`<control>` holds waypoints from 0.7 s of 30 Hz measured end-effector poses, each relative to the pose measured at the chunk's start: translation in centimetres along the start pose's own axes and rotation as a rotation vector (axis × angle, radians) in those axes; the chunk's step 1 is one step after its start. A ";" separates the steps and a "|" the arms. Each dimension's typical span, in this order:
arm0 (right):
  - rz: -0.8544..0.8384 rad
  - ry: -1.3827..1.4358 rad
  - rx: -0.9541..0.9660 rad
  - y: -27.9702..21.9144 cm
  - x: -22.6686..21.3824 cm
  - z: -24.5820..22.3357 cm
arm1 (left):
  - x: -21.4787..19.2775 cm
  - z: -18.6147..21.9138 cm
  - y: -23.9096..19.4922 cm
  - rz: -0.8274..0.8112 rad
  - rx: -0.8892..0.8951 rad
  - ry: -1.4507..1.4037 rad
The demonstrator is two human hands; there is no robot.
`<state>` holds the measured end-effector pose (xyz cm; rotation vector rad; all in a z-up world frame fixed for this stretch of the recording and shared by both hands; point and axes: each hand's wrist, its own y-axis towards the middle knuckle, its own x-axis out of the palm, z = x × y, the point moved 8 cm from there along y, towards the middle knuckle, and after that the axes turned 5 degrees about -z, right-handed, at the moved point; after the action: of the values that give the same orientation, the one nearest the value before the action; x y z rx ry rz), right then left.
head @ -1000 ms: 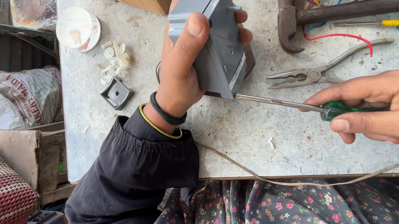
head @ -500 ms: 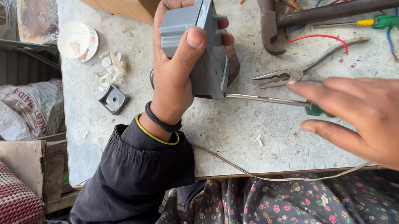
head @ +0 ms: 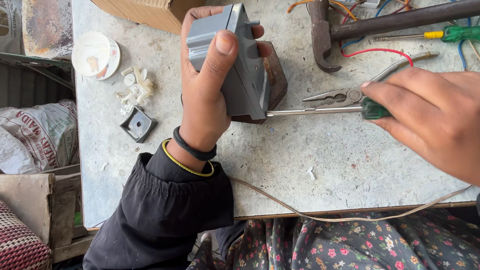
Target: The person uses a screwdriver to loosen and tighten screws on a gray electrical socket while holding it in their left hand. They rotate the socket to access different sides and occasionally use pliers to adjust wires. The task involves repeated screw manipulation without visible final assembly or testing.
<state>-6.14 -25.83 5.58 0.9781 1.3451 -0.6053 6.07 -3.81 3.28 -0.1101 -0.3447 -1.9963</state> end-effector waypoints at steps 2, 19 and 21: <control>-0.131 -0.090 0.058 0.0 1.3 0.5 | 0.1 0.0 -0.2 -0.012 0.009 -0.019; 0.291 -0.210 -0.223 0.2 -3.8 -2.5 | 0.6 0.2 -0.4 -0.043 0.038 0.077; 0.297 -0.224 -0.204 0.5 -3.7 -2.4 | 0.6 0.3 -0.5 -0.039 0.041 0.083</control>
<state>-7.59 -24.18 9.39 0.8931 1.0167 -0.3336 5.33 -4.04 3.58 0.0056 -0.3363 -2.0250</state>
